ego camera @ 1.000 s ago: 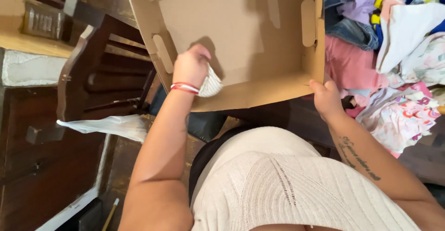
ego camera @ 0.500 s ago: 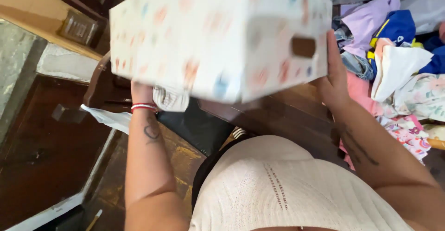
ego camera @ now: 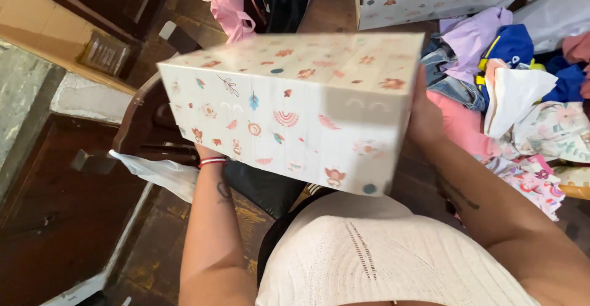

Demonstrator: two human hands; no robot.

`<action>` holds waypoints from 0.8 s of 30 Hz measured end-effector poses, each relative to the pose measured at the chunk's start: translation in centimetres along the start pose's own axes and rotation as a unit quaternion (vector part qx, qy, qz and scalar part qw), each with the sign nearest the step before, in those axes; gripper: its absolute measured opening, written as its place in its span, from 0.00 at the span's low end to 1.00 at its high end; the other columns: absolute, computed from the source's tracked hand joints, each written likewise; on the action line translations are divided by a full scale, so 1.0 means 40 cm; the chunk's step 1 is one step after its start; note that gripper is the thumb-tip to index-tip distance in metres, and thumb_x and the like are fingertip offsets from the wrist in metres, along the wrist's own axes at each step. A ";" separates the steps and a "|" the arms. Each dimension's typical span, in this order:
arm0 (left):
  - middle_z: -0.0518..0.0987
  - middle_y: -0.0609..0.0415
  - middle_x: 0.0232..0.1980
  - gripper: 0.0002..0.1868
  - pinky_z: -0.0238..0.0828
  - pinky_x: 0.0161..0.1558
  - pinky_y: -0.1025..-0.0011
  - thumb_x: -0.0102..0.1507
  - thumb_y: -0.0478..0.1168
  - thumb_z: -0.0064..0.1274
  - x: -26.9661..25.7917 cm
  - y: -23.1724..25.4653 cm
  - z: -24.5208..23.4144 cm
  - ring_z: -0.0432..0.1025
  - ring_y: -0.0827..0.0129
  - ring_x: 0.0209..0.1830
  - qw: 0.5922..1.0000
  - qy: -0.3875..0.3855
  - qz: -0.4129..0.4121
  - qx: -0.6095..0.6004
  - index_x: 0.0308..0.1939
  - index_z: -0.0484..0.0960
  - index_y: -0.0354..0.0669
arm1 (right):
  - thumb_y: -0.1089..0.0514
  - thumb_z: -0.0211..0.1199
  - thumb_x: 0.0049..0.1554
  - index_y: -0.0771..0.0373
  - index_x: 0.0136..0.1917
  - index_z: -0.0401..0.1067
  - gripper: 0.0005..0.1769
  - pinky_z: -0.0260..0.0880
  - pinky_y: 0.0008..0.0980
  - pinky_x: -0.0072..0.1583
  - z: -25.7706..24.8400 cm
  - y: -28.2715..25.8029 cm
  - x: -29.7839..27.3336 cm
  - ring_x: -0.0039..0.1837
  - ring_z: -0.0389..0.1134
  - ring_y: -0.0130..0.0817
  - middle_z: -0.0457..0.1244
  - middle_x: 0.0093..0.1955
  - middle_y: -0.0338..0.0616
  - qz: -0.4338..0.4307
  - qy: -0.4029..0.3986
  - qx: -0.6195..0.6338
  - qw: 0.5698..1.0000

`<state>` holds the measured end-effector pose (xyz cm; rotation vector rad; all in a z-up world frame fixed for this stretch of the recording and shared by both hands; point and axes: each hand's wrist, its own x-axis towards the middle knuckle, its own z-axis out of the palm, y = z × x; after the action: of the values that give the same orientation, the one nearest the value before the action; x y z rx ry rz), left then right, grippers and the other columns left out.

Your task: Sorting through a pile of mixed clothing items and placing selected pieces into a cardboard box.

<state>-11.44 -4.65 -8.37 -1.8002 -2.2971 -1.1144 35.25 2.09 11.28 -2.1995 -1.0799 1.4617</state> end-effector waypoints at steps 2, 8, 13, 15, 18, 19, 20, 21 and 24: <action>0.79 0.52 0.27 0.08 0.70 0.42 0.68 0.62 0.45 0.62 -0.016 -0.001 0.012 0.77 0.62 0.36 0.999 0.002 -0.035 -0.020 0.33 0.83 0.46 | 0.08 0.30 0.48 0.48 0.79 0.57 0.62 0.41 0.35 0.81 0.007 0.020 0.016 0.77 0.57 0.41 0.59 0.75 0.44 -0.005 0.000 -0.011 1.000; 0.77 0.60 0.21 0.12 0.71 0.35 0.76 0.63 0.51 0.64 -0.052 -0.004 0.041 0.77 0.71 0.29 0.987 0.021 -0.137 -0.077 0.28 0.83 0.55 | 0.15 0.27 0.57 0.41 0.84 0.43 0.51 0.37 0.45 0.82 0.023 0.070 0.092 0.78 0.54 0.53 0.56 0.77 0.55 -0.066 -0.005 -0.068 0.996; 0.76 0.66 0.16 0.17 0.71 0.30 0.82 0.64 0.57 0.66 -0.020 0.023 0.064 0.78 0.78 0.24 0.969 0.048 -0.204 -0.134 0.23 0.83 0.62 | 0.53 0.54 0.59 0.71 0.57 0.74 0.21 0.74 0.49 0.61 -0.009 0.164 0.178 0.58 0.72 0.55 0.69 0.56 0.60 -0.079 -0.168 0.319 0.929; 0.75 0.69 0.14 0.19 0.71 0.27 0.85 0.64 0.59 0.67 -0.028 0.009 0.101 0.78 0.81 0.22 0.958 0.052 -0.236 -0.154 0.21 0.83 0.65 | 0.49 0.56 0.58 0.57 0.69 0.73 0.27 0.66 0.56 0.65 0.034 0.371 0.449 0.63 0.68 0.59 0.69 0.57 0.58 -0.268 0.042 -0.232 0.934; 0.84 0.65 0.31 0.11 0.74 0.39 0.76 0.59 0.52 0.70 0.016 0.079 0.071 0.78 0.79 0.34 0.966 0.026 -0.229 -0.119 0.43 0.90 0.61 | 0.40 0.50 0.67 0.55 0.65 0.75 0.25 0.65 0.52 0.66 0.027 0.322 0.340 0.67 0.66 0.54 0.69 0.57 0.56 -0.217 0.041 -0.156 0.963; 0.84 0.65 0.31 0.11 0.74 0.39 0.76 0.59 0.52 0.70 0.021 0.119 0.055 0.78 0.79 0.34 0.966 0.026 -0.227 -0.120 0.43 0.90 0.61 | 0.40 0.50 0.67 0.55 0.65 0.75 0.25 0.65 0.52 0.66 0.030 0.331 0.362 0.67 0.66 0.54 0.69 0.57 0.56 -0.217 0.043 -0.154 0.963; 0.84 0.66 0.33 0.16 0.75 0.39 0.74 0.56 0.54 0.70 0.020 0.159 0.040 0.79 0.78 0.35 0.964 -0.028 -0.248 -0.087 0.47 0.89 0.63 | 0.38 0.52 0.66 0.60 0.59 0.77 0.27 0.65 0.53 0.65 0.032 0.345 0.382 0.65 0.67 0.56 0.70 0.54 0.59 -0.195 0.047 -0.168 0.965; 0.85 0.66 0.35 0.22 0.76 0.40 0.73 0.54 0.56 0.70 0.019 0.198 0.024 0.79 0.76 0.35 0.958 -0.082 -0.268 -0.053 0.52 0.87 0.66 | 0.36 0.54 0.65 0.66 0.53 0.80 0.31 0.66 0.55 0.64 0.034 0.360 0.403 0.63 0.68 0.59 0.70 0.51 0.63 -0.174 0.051 -0.181 0.967; 0.84 0.65 0.35 0.30 0.77 0.45 0.71 0.51 0.55 0.71 -0.013 0.175 0.036 0.79 0.75 0.40 0.937 -0.132 -0.320 -0.053 0.58 0.84 0.69 | 0.38 0.56 0.63 0.70 0.48 0.80 0.31 0.67 0.53 0.62 0.025 0.370 0.375 0.60 0.70 0.60 0.70 0.46 0.64 -0.156 0.043 -0.214 0.963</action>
<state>-4.73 -3.76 -6.07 -1.3069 -3.1777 -1.1134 43.75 2.67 -8.01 -2.1940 -1.7513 1.0629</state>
